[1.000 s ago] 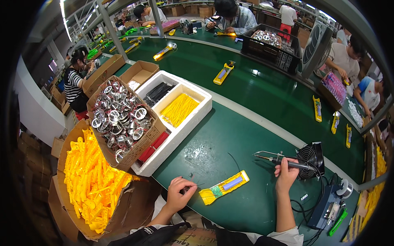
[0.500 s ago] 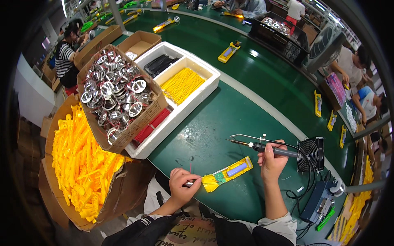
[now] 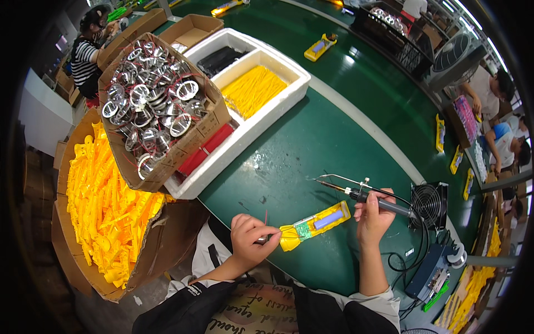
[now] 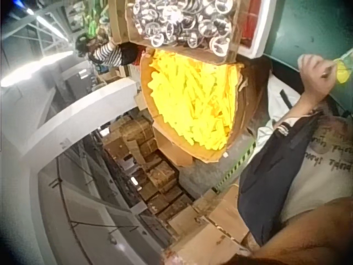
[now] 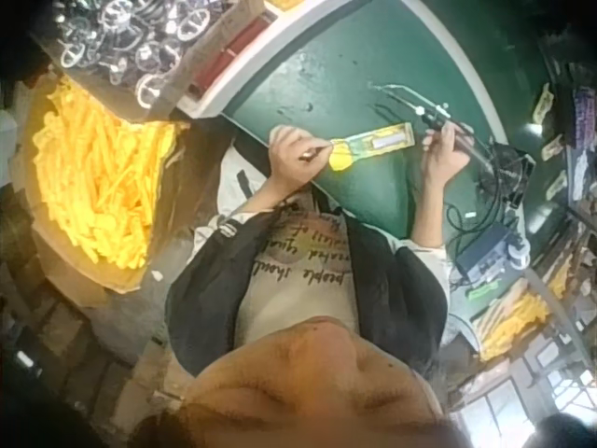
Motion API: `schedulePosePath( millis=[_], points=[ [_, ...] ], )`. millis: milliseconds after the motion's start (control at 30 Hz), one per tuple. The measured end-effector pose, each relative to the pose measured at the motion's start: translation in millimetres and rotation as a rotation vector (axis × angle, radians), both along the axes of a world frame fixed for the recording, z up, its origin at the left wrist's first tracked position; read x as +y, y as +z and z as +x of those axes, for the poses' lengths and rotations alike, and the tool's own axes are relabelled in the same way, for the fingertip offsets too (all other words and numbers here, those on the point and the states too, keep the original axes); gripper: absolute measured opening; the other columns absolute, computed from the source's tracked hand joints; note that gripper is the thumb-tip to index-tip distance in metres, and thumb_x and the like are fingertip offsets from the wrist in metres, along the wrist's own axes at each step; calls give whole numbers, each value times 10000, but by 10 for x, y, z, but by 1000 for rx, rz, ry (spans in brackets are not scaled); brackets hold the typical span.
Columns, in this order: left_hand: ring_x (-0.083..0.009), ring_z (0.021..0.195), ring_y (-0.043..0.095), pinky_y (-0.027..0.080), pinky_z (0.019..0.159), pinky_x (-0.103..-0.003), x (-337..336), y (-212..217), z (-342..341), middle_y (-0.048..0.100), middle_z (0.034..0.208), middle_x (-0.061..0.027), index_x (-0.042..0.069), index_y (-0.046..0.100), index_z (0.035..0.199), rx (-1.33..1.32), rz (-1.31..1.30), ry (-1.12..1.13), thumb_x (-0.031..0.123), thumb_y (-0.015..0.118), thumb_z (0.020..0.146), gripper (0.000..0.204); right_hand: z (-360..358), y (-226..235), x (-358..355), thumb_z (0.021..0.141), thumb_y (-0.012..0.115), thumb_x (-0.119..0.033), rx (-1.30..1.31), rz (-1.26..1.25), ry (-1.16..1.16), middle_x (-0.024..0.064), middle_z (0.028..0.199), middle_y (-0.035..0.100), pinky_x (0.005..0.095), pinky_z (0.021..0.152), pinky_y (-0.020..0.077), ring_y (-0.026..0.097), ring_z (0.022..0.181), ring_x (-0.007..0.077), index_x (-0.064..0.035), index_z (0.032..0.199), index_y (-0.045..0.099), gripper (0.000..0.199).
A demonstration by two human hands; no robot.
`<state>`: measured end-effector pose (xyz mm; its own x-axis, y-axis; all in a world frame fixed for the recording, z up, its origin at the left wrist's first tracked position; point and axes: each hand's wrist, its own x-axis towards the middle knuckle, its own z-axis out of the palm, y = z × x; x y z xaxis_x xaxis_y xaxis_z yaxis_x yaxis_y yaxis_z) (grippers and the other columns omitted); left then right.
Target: The person picks flashlight housings from a conveyor belt, takes reflectors from a container, and solders electrical wires to circuit boards using a soldering iron. The person then places the assembled flashlights back onto the conveyor belt.
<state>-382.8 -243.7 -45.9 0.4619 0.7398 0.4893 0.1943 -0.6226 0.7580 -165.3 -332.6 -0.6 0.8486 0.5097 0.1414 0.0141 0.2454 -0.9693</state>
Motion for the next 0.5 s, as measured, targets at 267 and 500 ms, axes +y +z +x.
schedulePosePath(
  millis=[267, 500],
  points=[
    [-150, 611, 451, 310, 661, -312, -23, 69, 8, 450, 584, 45, 157, 616, 659, 129, -24, -83, 151, 681, 621, 75, -412, 81, -612, 793, 546, -114, -99, 39, -187, 45, 669, 416, 174, 312, 375, 447, 387, 84, -26, 825, 362, 206],
    [-145, 604, 443, 302, 659, -311, -43, 82, 58, 449, 564, 43, 149, 627, 653, 147, -26, -58, 140, 680, 623, 61, -907, -1, -794, 799, 554, -202, 10, -110, -285, 57, 650, 439, 183, 322, 364, 418, 357, 89, -46, 819, 331, 273]
  ],
)
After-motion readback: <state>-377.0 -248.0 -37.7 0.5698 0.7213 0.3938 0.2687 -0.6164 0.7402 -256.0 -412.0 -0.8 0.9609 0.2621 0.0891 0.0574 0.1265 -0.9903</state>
